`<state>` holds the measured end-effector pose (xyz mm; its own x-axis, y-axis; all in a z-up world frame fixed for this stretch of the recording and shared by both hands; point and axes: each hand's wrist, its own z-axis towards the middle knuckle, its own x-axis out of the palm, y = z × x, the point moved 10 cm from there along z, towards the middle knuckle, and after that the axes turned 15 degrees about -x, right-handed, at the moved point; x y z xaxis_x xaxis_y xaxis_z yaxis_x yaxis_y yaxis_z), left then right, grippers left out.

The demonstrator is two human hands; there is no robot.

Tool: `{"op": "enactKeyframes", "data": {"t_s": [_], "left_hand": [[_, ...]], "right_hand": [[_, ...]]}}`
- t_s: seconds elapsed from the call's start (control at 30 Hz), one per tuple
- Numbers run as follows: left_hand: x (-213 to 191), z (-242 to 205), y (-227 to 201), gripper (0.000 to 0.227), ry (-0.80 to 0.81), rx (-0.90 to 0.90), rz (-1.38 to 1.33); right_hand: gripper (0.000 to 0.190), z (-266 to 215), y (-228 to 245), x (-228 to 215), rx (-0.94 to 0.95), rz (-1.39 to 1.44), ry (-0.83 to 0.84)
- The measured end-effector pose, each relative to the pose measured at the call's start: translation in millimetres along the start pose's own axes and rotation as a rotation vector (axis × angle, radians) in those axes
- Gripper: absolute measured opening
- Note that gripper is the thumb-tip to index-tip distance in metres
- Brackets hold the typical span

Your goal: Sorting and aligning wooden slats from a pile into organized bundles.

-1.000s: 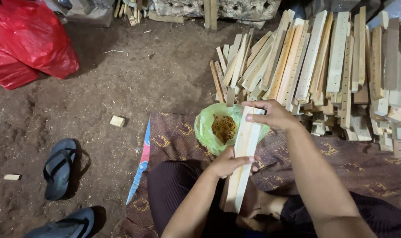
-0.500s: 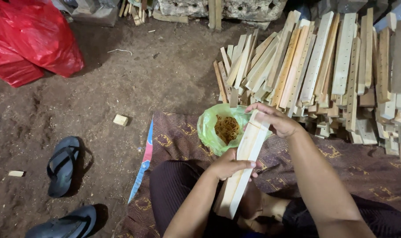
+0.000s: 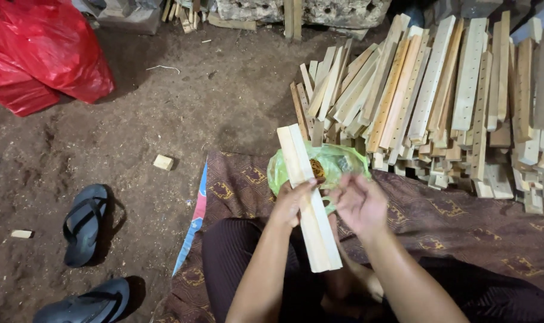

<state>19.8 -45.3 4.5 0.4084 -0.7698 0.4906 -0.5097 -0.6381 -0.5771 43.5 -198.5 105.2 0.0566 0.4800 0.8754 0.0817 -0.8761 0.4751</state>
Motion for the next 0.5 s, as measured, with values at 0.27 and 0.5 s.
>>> {"op": "enactKeyframes", "data": {"t_s": [0.27, 0.5], "left_hand": [[32, -30, 2, 0.044, -0.001, 0.216, 0.387], [68, -58, -21, 0.064, 0.079, 0.324, 0.615]], "right_hand": [[0.039, 48, 15, 1, -0.311, -0.716, 0.094], [0.054, 98, 17, -4, -0.25, -1.23, 0.336]]}}
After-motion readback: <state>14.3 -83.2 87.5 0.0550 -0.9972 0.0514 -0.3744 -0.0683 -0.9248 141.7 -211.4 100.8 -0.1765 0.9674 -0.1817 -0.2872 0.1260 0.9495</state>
